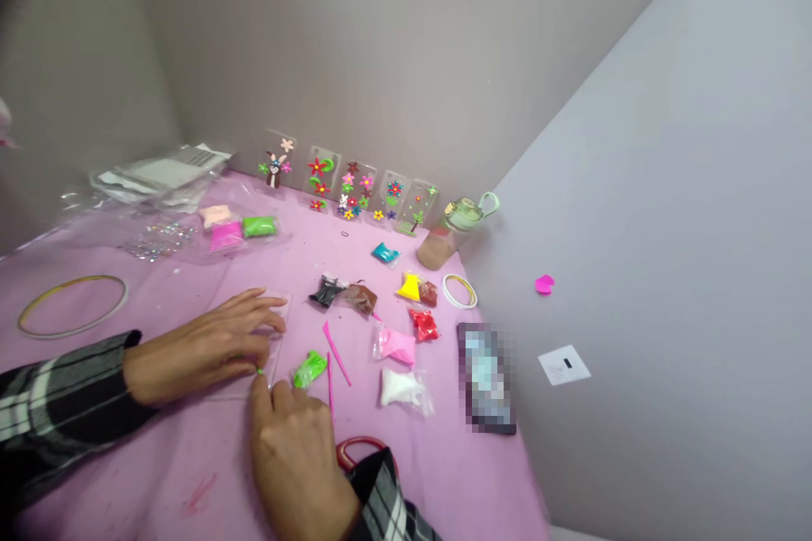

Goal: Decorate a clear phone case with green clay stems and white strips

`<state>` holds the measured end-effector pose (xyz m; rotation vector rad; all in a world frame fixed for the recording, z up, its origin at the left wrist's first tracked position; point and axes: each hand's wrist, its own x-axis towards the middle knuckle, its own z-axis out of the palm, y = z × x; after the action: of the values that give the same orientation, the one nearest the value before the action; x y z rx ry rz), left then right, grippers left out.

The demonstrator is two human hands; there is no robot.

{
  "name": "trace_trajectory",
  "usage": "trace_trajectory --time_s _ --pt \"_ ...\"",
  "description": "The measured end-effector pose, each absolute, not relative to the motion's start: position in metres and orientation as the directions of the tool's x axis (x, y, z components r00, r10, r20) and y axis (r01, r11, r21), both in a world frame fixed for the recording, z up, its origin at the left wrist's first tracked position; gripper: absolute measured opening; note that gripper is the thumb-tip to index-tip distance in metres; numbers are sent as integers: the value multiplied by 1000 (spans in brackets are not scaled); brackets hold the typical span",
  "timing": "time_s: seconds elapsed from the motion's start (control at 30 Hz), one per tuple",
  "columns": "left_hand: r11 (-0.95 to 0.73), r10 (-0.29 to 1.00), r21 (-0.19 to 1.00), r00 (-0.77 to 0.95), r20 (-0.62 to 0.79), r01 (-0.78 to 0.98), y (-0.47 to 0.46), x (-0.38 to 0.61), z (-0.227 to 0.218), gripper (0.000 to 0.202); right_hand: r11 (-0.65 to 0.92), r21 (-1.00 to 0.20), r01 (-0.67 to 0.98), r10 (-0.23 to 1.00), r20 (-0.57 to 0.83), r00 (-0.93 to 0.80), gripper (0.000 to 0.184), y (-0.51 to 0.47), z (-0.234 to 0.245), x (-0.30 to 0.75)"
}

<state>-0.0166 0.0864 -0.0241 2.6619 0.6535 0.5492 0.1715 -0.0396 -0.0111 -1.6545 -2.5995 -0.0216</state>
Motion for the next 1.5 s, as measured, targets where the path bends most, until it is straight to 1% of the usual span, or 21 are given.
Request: trace_trajectory --time_s 0.07,0.2,0.37,0.6,0.83,0.97,1.23,1.43,1.5 --pt "-834 500 412 818 284 367 85 -17 -23 22 425 -13 905 904 61 -423 55 -40 -12 171" --pt "-826 510 419 815 274 377 85 -16 -23 23 413 11 911 909 56 -413 57 -41 -12 170" --pt "-819 513 431 821 252 379 86 -16 -24 20 416 29 909 909 21 -416 64 -40 -11 167" --pt "-799 534 453 812 235 395 91 -22 -19 24 412 28 911 910 22 -413 55 -39 -14 167" --pt "-792 543 458 808 229 403 92 -21 -22 23 415 23 910 908 50 -416 51 -41 -13 168" --pt "-790 545 459 809 221 407 91 -21 -23 24 415 20 910 908 57 -415 44 -40 -12 168" --pt "-788 547 456 811 207 414 90 -23 -15 23 408 34 912 910 61 -410 50 -40 -15 168" --pt "-767 570 473 798 195 433 88 -24 -10 10 408 35 912 911 50 -409 45 -40 -14 167" --pt "-767 567 474 803 184 433 90 -25 -9 9 403 40 915 913 55 -404 43 -40 -15 167"
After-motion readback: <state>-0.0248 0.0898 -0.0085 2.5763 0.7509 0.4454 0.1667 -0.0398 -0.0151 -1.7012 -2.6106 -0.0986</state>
